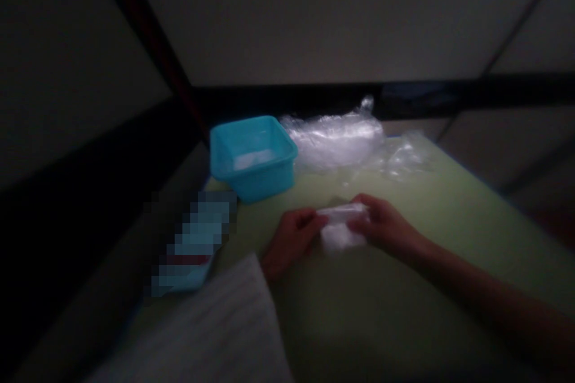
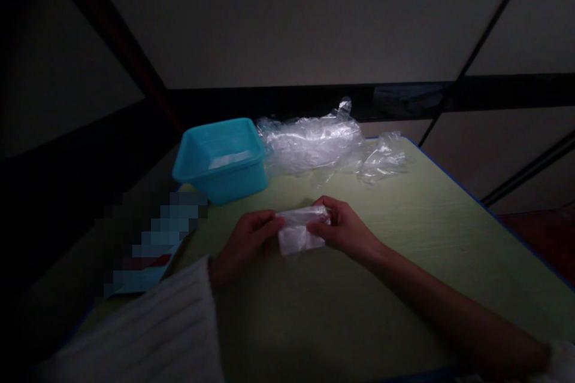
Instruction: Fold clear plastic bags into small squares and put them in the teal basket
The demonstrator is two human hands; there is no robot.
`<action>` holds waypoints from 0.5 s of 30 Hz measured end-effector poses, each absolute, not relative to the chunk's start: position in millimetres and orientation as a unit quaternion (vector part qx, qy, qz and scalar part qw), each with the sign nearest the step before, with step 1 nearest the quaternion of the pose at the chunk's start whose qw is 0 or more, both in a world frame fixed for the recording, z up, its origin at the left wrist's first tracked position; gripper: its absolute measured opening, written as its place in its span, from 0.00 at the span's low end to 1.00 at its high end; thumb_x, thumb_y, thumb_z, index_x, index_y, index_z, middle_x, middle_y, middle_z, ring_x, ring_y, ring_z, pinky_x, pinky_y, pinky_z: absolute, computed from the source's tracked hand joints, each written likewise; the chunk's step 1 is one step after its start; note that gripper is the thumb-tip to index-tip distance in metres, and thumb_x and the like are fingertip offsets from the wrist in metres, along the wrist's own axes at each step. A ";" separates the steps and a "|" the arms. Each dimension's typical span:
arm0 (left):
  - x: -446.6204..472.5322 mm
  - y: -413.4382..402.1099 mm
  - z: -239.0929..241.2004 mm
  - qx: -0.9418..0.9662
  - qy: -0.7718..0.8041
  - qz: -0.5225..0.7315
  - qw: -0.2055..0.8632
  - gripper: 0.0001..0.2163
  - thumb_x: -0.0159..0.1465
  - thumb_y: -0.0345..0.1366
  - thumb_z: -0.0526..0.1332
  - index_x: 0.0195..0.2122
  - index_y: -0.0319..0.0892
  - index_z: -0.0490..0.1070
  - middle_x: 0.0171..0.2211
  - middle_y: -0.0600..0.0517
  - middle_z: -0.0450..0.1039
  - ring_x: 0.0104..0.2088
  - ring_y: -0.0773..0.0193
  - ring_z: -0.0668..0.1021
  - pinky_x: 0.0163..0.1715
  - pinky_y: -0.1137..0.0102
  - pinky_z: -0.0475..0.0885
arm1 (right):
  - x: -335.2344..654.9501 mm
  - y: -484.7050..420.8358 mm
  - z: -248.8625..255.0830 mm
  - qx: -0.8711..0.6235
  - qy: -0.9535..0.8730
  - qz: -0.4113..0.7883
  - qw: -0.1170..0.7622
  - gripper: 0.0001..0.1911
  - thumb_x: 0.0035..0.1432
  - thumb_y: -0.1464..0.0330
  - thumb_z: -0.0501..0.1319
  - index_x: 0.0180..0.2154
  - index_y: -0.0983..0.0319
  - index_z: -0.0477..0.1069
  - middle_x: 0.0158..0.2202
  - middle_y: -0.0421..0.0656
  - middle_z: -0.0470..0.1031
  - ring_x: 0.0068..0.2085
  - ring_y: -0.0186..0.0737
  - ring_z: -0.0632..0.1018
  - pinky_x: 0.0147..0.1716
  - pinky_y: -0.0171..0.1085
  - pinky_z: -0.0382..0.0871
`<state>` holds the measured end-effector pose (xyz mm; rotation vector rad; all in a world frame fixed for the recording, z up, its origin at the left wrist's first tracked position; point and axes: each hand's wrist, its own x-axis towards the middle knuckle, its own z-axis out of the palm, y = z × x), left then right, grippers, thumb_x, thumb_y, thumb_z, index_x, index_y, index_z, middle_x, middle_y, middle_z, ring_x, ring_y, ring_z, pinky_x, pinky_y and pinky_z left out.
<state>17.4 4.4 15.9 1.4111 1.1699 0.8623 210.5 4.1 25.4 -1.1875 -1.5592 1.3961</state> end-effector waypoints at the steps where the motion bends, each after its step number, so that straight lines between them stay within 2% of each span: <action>1: 17.8 4.0 16.8 0.587 0.497 0.366 0.524 0.15 0.54 0.46 0.58 0.22 0.38 0.67 0.16 0.59 0.61 0.16 0.73 0.62 0.15 0.77 0.56 | 211.2 4.3 25.5 -0.456 -0.609 0.545 0.353 0.14 0.45 0.64 0.65 0.29 0.63 0.63 0.20 0.34 0.64 0.22 0.29 0.66 0.19 0.29 0.58; 10: 18.8 4.0 17.0 0.587 0.513 0.384 0.495 0.14 0.55 0.44 0.57 0.21 0.38 0.68 0.17 0.58 0.62 0.16 0.74 0.62 0.14 0.78 0.55 | 210.8 5.0 23.6 -0.461 -0.599 0.554 0.350 0.13 0.46 0.66 0.64 0.33 0.63 0.64 0.22 0.35 0.66 0.23 0.30 0.69 0.21 0.30 0.61; 15: 17.8 5.8 13.6 0.600 0.514 0.383 0.479 0.13 0.56 0.43 0.57 0.24 0.37 0.72 0.17 0.57 0.65 0.15 0.74 0.62 0.13 0.78 0.55 | 210.4 5.1 25.5 -0.496 -0.589 0.530 0.355 0.14 0.45 0.66 0.65 0.33 0.64 0.64 0.23 0.36 0.68 0.23 0.31 0.70 0.21 0.30 0.62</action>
